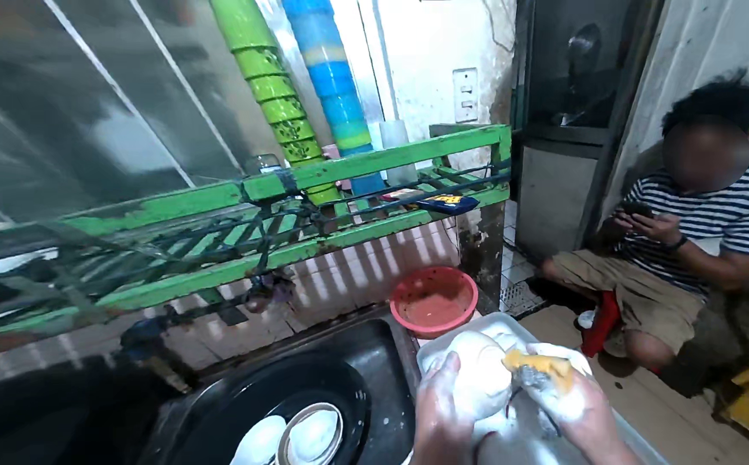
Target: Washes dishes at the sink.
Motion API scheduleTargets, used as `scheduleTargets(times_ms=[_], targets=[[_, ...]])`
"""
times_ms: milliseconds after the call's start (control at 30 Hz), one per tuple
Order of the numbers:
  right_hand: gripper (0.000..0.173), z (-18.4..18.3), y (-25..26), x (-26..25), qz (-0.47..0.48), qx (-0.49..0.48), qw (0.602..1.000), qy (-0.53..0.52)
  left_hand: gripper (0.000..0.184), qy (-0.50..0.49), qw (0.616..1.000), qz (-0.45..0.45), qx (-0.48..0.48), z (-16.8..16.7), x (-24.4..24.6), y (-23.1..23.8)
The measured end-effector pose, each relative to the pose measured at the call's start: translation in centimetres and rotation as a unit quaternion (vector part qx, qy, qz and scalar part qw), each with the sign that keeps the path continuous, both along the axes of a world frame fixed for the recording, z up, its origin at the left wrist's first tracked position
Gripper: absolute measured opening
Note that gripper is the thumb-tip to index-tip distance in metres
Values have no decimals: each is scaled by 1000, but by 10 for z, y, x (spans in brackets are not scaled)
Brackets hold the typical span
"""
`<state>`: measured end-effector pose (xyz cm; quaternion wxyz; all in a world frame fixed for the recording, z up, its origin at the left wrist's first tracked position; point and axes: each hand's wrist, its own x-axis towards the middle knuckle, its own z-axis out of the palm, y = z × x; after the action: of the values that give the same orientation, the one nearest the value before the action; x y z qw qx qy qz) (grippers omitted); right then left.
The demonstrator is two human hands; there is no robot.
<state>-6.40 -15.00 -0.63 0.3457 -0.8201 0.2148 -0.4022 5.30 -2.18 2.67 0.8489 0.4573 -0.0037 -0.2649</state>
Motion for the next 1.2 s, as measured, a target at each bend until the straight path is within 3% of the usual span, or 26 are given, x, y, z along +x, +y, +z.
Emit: scheduleTargets(times_ms=[133,300,400,500,600,633,700,767,833,867,933,1000,1067,1133,1200], targets=[[40,18,1,12,15,0,998,68,29,-47,996,-42,69,-7,-18,-5],[35,5,14,-5,113,-149,979,84,28,-22,999,-38,32,-11,-2,-3],[32,-3,-15,-11,108,-92,988,63,29,-10,998,-45,31,-10,-1,4],[34,11,-15,3,61,-22,998,24,31,-90,985,-75,126,-9,-18,2],[42,34,15,20,62,-57,993,87,27,-200,958,-87,185,-8,-45,-2],[44,40,16,23,57,-24,991,116,26,-198,960,-81,180,-6,-47,-1],[46,44,4,28,34,159,981,108,31,-173,967,-80,169,1,-43,6],[39,42,-3,29,18,379,925,22,32,-165,981,-51,84,2,-33,10],[30,42,6,29,9,487,868,-91,35,-174,984,-43,-25,-4,-15,12],[31,43,12,28,10,489,862,-131,36,-167,982,-56,-62,-12,-6,12],[40,43,15,26,10,398,905,-152,46,-140,981,-113,-71,-31,7,13],[52,35,10,23,32,230,966,-114,55,-16,978,-183,-93,-40,9,11],[55,27,12,15,103,55,990,-73,66,125,966,-187,-127,-37,0,4],[55,18,18,3,140,25,989,-26,62,218,958,-134,-131,-30,2,-3],[57,12,18,-15,120,70,988,75,52,194,973,-95,-82,-28,12,-2]])
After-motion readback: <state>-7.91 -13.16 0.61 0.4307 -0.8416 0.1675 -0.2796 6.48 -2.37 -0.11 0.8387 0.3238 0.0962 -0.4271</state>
